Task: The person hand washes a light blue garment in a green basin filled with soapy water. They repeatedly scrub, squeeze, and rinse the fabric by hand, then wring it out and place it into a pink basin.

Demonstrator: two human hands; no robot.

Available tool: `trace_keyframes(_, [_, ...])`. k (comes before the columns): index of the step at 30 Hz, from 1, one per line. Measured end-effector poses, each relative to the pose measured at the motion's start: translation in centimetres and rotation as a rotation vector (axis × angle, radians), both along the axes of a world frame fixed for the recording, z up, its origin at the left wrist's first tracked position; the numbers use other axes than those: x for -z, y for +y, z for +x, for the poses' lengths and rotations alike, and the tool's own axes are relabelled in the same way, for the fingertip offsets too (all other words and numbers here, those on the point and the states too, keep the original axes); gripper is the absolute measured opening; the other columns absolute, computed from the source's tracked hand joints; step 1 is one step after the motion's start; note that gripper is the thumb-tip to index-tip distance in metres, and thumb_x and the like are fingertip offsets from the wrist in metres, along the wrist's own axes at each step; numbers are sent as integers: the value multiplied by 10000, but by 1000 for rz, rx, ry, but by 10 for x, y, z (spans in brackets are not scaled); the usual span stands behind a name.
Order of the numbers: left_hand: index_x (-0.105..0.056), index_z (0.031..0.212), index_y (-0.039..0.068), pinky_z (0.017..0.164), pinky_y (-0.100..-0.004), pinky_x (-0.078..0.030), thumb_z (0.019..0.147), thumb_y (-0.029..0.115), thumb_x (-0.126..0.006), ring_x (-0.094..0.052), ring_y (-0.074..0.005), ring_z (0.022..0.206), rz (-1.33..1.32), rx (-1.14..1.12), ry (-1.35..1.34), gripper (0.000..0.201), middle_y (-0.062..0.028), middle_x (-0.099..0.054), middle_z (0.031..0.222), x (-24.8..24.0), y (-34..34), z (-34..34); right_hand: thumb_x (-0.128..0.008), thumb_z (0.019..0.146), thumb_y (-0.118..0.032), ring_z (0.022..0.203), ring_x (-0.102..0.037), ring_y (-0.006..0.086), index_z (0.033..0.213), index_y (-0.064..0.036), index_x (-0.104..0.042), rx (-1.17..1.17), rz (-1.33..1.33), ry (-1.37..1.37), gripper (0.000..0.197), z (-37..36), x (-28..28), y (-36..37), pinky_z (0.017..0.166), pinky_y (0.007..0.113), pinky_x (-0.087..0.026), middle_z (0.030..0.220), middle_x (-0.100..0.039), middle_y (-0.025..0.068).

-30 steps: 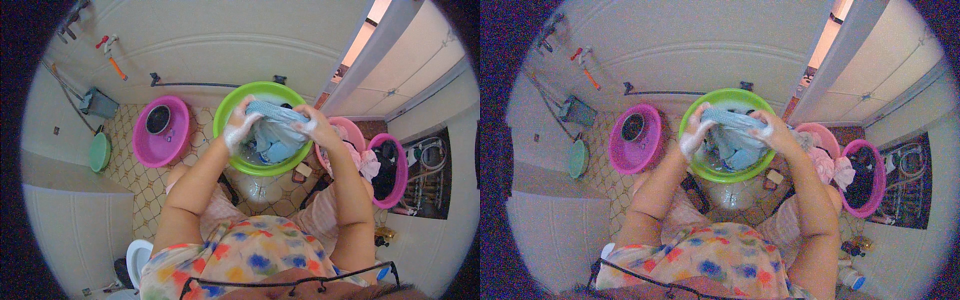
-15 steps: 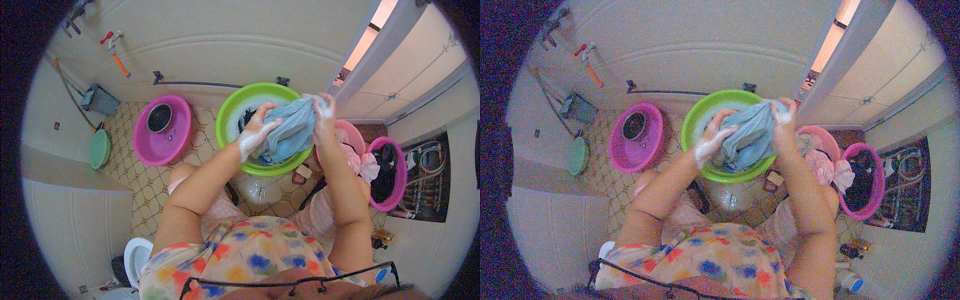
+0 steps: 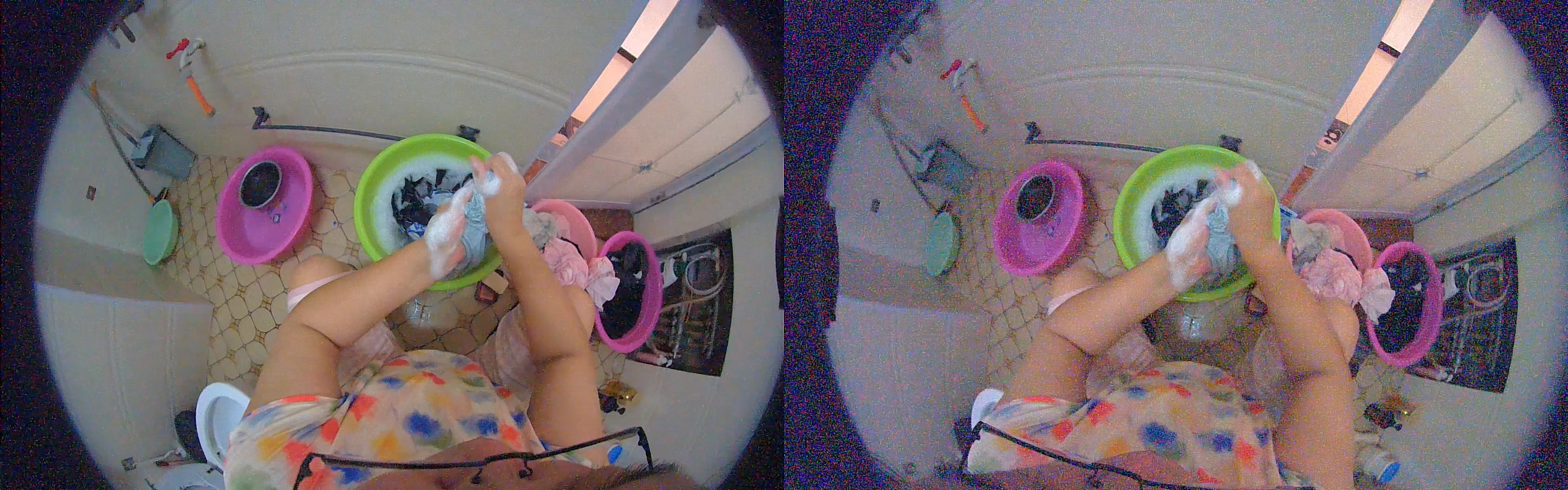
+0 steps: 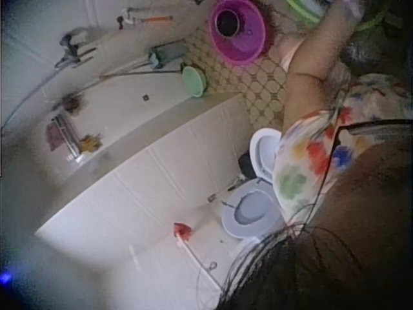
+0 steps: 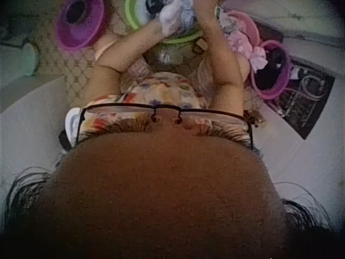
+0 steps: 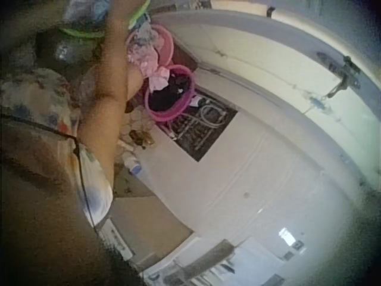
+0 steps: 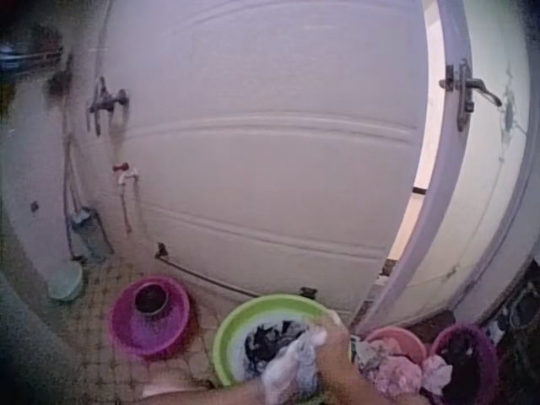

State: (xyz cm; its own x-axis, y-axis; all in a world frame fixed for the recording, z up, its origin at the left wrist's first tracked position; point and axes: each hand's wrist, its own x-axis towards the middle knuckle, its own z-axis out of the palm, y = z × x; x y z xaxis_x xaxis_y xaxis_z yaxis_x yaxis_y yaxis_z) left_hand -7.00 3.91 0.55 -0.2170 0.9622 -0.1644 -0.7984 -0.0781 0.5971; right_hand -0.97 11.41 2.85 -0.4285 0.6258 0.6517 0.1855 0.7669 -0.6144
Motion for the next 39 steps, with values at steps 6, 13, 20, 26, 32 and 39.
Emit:
trace_keyframes(6, [-503, 1055, 122, 828, -313, -426, 871, 360, -432, -518, -176, 971, 24, -17, 28, 309, -29, -548, 1032, 49, 8, -28, -567, 768, -282, 575, -541, 332, 729, -77, -571, -173, 274, 38, 209, -5, 4, -49, 518, 397, -446, 684, -547, 114])
trace_keyframes(13, [-523, 1016, 113, 787, -321, -438, 875, 331, -442, -535, -179, 895, 8, -43, -27, 272, -29, -562, 982, 6, 9, 1, -575, 761, -276, 629, -568, 325, 711, -71, -571, -9, -203, -30, 210, 7, -3, -2, 566, 379, -453, 683, -569, 123])
trace_keyframes(20, [-527, 963, 126, 762, -320, -422, 871, 374, -443, -525, -162, 862, 269, 235, -40, 279, -9, -558, 915, 62, 6, -41, -569, 745, -269, 625, -576, 302, 680, -96, -571, -136, 202, -89, 184, 1, 3, -53, 587, 376, -474, 675, -580, 109])
trace_keyframes(26, [-494, 1051, 115, 851, -336, -423, 878, 323, -436, -534, -216, 936, 25, -5, -79, 277, -63, -561, 998, 19, 7, -8, -574, 743, -277, 598, -571, 297, 667, -92, -565, -28, -178, -93, 200, 2, 4, -12, 543, 382, -468, 687, -586, 102])
trace_keyframes(32, [-505, 734, 166, 585, -363, -432, 841, 413, -468, -526, -202, 648, -93, 12, 48, 272, -21, -545, 719, 40, 16, -36, -581, 737, -259, 615, -568, 303, 689, -90, -563, -148, 108, -57, 176, -1, 7, -45, 558, 396, -470, 692, -578, 118])
trace_keyframes(39, [-535, 790, 168, 588, -323, -436, 864, 332, -460, -530, -160, 662, -186, -190, -68, 195, 2, -549, 742, -14, 4, 11, -589, 708, -208, 649, -579, 302, 731, -108, -594, -32, 9, -19, 102, 5, 8, -10, 588, 394, -478, 731, -586, 106])
